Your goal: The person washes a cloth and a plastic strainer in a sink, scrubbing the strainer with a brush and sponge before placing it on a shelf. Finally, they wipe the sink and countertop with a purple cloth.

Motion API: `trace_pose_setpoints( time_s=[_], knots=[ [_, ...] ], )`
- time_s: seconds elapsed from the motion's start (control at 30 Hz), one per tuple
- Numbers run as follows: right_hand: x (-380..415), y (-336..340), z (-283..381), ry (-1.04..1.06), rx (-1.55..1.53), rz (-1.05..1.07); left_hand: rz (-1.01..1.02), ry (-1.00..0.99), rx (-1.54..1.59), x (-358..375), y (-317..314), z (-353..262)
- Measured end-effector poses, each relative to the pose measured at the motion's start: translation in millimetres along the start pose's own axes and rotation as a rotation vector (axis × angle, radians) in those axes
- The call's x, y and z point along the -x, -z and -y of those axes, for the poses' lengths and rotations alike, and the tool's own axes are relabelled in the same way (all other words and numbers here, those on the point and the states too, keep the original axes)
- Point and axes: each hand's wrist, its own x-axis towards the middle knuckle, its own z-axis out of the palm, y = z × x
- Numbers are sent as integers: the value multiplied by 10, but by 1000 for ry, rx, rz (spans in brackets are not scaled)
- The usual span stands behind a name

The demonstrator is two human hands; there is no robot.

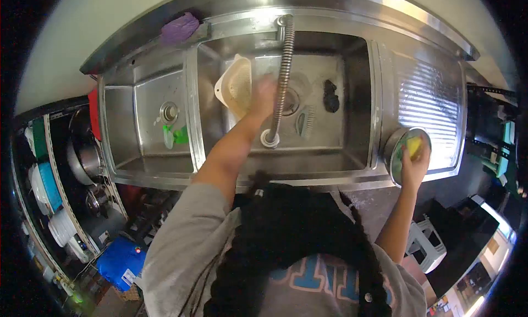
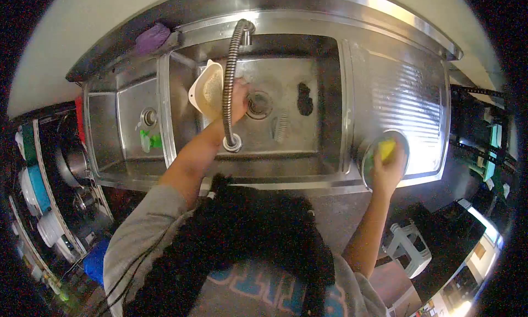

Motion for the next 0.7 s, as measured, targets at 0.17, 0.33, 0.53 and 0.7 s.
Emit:
trace_pose_setpoints(
  time_s=[0.17, 0.33, 0.53, 0.7],
  knots=[
    [312, -216, 753, -11, -609, 265, -200, 209, -545, 501, 459, 315],
    [930, -1441, 1626, -771, -915, 773, -440, 1443, 692, 845, 227, 607],
    [1550, -2454, 2251, -271, -946, 953, -260, 887, 1178, 981, 95, 1062],
    [1357, -2731, 2647, -759, -1650, 907, 101, 1072, 1136, 1134, 497, 635]
  ],
)
